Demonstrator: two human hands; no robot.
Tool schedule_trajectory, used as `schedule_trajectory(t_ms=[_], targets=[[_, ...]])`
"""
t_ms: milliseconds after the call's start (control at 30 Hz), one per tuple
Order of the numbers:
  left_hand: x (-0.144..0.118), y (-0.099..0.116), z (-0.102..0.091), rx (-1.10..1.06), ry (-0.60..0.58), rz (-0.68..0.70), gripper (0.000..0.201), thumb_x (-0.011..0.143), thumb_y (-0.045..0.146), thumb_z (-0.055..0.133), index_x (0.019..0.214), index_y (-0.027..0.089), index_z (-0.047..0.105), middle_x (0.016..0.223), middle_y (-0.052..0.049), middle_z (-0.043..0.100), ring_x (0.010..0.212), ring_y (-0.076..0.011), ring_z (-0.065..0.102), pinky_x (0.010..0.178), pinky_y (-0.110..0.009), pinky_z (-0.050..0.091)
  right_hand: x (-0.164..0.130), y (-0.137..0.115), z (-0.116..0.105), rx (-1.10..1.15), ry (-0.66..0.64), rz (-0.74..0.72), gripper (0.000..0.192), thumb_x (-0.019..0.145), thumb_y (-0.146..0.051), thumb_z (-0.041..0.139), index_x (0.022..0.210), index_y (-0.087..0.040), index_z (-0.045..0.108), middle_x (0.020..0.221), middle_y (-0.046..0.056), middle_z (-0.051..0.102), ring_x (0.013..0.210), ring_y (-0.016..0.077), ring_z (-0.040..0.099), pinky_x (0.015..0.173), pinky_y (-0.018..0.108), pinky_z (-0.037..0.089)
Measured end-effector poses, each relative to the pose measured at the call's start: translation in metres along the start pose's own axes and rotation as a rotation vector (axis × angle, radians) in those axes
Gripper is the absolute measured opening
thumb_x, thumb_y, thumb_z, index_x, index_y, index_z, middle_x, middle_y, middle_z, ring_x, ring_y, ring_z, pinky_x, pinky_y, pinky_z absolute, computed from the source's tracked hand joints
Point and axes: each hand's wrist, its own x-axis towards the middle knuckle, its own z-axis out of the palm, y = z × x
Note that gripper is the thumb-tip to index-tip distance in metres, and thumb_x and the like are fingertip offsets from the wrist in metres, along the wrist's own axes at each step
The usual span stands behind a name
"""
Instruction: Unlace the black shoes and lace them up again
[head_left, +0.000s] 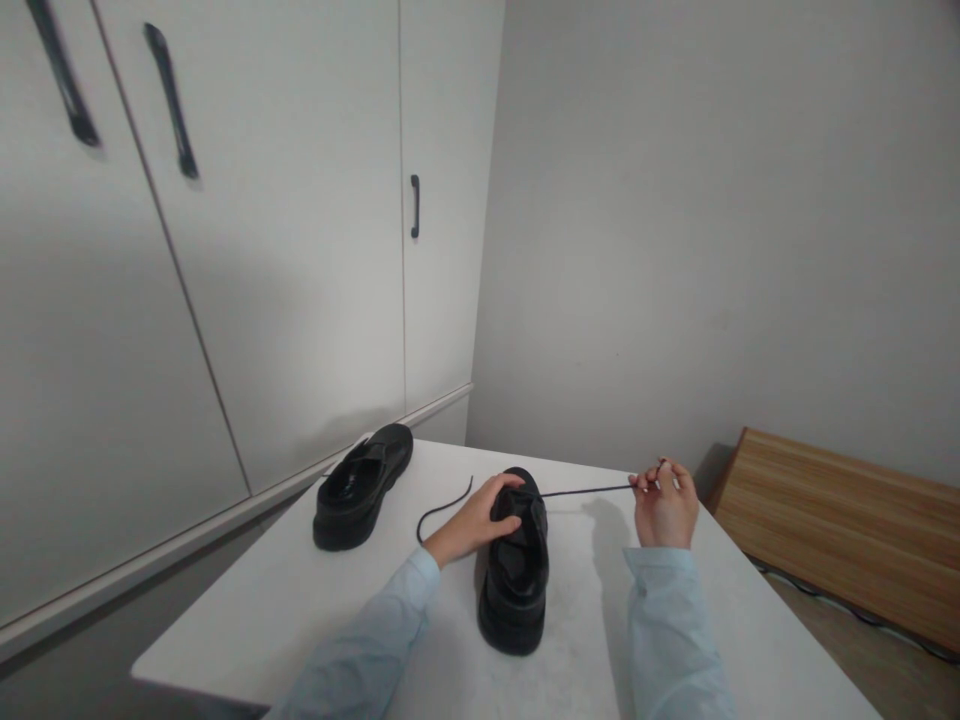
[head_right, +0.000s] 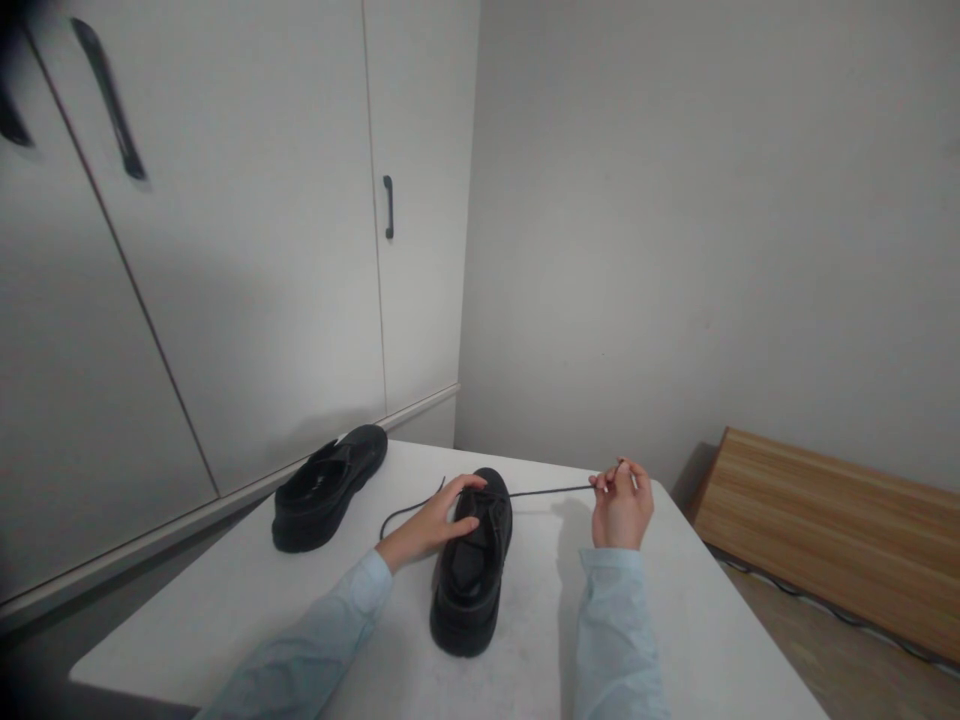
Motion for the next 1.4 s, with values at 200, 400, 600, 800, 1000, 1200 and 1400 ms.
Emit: schedule_trajectory(t_ms=[200,400,600,800,1000,1200,1400], targets=[[0.001,0.001,0.002,0.075,-0.004,0.071,0.039,0.08,0.03,0.057,0.118,0.023,0.051,0.118,-0.007,0.052,0.114,-0.0218,0.046,0.101,-0.035,0.032,-0.006,0.004,0.007,-0.303,-0.225,0.049,0.031,0.064,-0.039,0.073,0.083,-0.016,0.065,0.055,-0.005,0.054,0.051,0.0085,0.049,0.053,0.025,0.045],[0.003,-0.001,0.003,0.111,-0.018,0.09,0.031,0.081,0.032,0.056,0.111,0.023,0.058,0.119,-0.008,0.05,0.116,-0.0217,0.045,0.103,-0.036,0.03,-0.017,0.013,0.015,-0.617,-0.644,0.172,0.027,0.062,-0.038,0.075,0.066,-0.014,0.063,0.051,-0.001,0.058,0.051,0.0108,0.052,0.05,0.023,0.042],[0.002,-0.001,0.004,0.131,-0.013,0.045,0.026,0.081,0.033,0.056,0.105,0.024,0.062,0.122,-0.008,0.048,0.117,-0.0227,0.045,0.103,-0.037,0.031,-0.027,0.028,0.02,-0.779,-0.894,0.267,0.025,0.062,-0.037,0.073,0.062,-0.014,0.064,0.052,0.0,0.06,0.05,0.0108,0.053,0.05,0.023,0.041],[0.002,-0.003,0.005,0.131,-0.007,0.043,0.027,0.08,0.032,0.056,0.105,0.024,0.062,0.122,-0.007,0.048,0.116,-0.0229,0.045,0.103,-0.038,0.032,-0.03,0.037,0.019,-0.84,-0.935,0.223,0.021,0.064,-0.035,0.071,0.062,-0.015,0.064,0.052,-0.001,0.06,0.049,0.0114,0.053,0.05,0.023,0.042],[0.003,-0.003,0.007,0.164,-0.003,0.051,0.026,0.08,0.028,0.056,0.105,0.024,0.062,0.123,-0.008,0.047,0.117,-0.0227,0.045,0.104,-0.037,0.032,-0.035,0.037,0.023,-0.863,-0.958,0.222,0.021,0.063,-0.034,0.071,0.06,-0.016,0.063,0.049,-0.001,0.059,0.048,0.0107,0.052,0.048,0.022,0.039],[0.005,-0.005,0.009,0.197,-0.004,0.061,0.028,0.079,0.027,0.056,0.107,0.025,0.062,0.123,-0.008,0.047,0.118,-0.0237,0.044,0.104,-0.04,0.032,-0.039,0.041,0.026,-0.805,-0.963,0.261,0.021,0.063,-0.033,0.071,0.062,-0.016,0.059,0.049,-0.003,0.059,0.045,0.0099,0.051,0.044,0.02,0.037],[0.007,-0.006,0.012,0.278,0.017,0.085,0.025,0.079,0.028,0.057,0.101,0.024,0.066,0.122,-0.009,0.049,0.119,-0.0262,0.04,0.104,-0.043,0.03,-0.045,0.042,0.031,-0.704,-0.948,0.3,0.025,0.063,-0.034,0.071,0.068,-0.019,0.052,0.046,-0.006,0.055,0.046,0.0116,0.055,0.05,0.022,0.041]])
